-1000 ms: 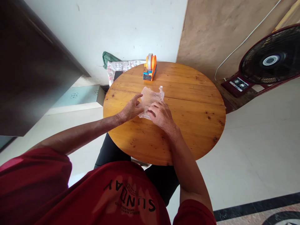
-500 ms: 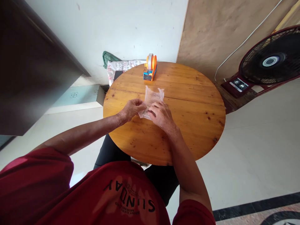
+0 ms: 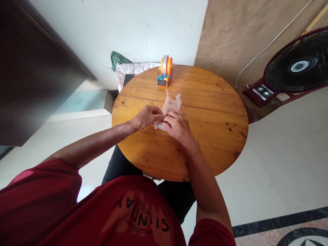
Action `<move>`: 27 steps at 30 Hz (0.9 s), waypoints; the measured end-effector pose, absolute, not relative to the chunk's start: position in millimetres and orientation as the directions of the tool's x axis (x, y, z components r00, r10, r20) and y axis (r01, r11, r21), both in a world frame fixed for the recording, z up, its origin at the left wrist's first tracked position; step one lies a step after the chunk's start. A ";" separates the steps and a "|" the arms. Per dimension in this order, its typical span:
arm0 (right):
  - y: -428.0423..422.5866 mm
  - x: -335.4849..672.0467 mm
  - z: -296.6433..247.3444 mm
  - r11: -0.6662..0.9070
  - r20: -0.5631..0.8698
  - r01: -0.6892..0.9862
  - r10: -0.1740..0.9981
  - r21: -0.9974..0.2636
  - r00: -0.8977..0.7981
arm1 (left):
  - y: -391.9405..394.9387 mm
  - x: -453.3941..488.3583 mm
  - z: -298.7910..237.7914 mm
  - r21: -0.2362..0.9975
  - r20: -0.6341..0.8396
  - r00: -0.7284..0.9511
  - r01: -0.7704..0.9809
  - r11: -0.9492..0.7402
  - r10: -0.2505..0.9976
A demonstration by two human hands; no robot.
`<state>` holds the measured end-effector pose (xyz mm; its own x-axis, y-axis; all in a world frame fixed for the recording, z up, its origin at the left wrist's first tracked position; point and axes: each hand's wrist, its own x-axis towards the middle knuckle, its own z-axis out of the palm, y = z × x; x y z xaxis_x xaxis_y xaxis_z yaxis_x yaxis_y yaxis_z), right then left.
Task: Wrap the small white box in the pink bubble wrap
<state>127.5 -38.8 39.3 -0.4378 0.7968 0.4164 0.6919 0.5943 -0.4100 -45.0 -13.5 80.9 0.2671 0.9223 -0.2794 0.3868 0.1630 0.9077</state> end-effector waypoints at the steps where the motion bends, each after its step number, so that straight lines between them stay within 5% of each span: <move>1: -39.0 127.2 39.9 0.593 0.416 0.695 0.798 -0.408 -0.436 | -11.9 -45.8 81.7 0.905 -0.288 0.286 0.394 0.162 0.914; 11: -36.7 126.6 39.6 0.564 0.425 0.707 0.815 -0.426 -0.395 | -2.6 -63.9 82.9 0.926 -0.338 0.467 0.322 0.199 0.817; 15: -34.4 129.7 42.2 0.566 0.399 0.684 0.820 -0.460 -0.411 | -7.2 -68.8 69.2 0.921 -0.167 0.539 0.384 -0.064 0.825; 19: -31.0 135.4 45.4 0.566 0.363 0.646 0.824 -0.513 -0.434 | -13.8 -70.5 53.7 0.778 0.065 0.555 0.492 -0.391 0.829; 27: -27.8 143.0 52.2 0.413 0.232 0.690 0.910 -0.595 -0.344 | -12.6 -75.8 31.6 0.530 0.344 0.615 0.497 -0.687 0.710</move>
<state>143.0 -27.8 52.2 -0.3439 0.9099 0.2321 0.6896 0.4125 -0.5952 -75.8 -12.6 31.6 0.6150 0.7097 0.3436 0.4970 -0.6872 0.5298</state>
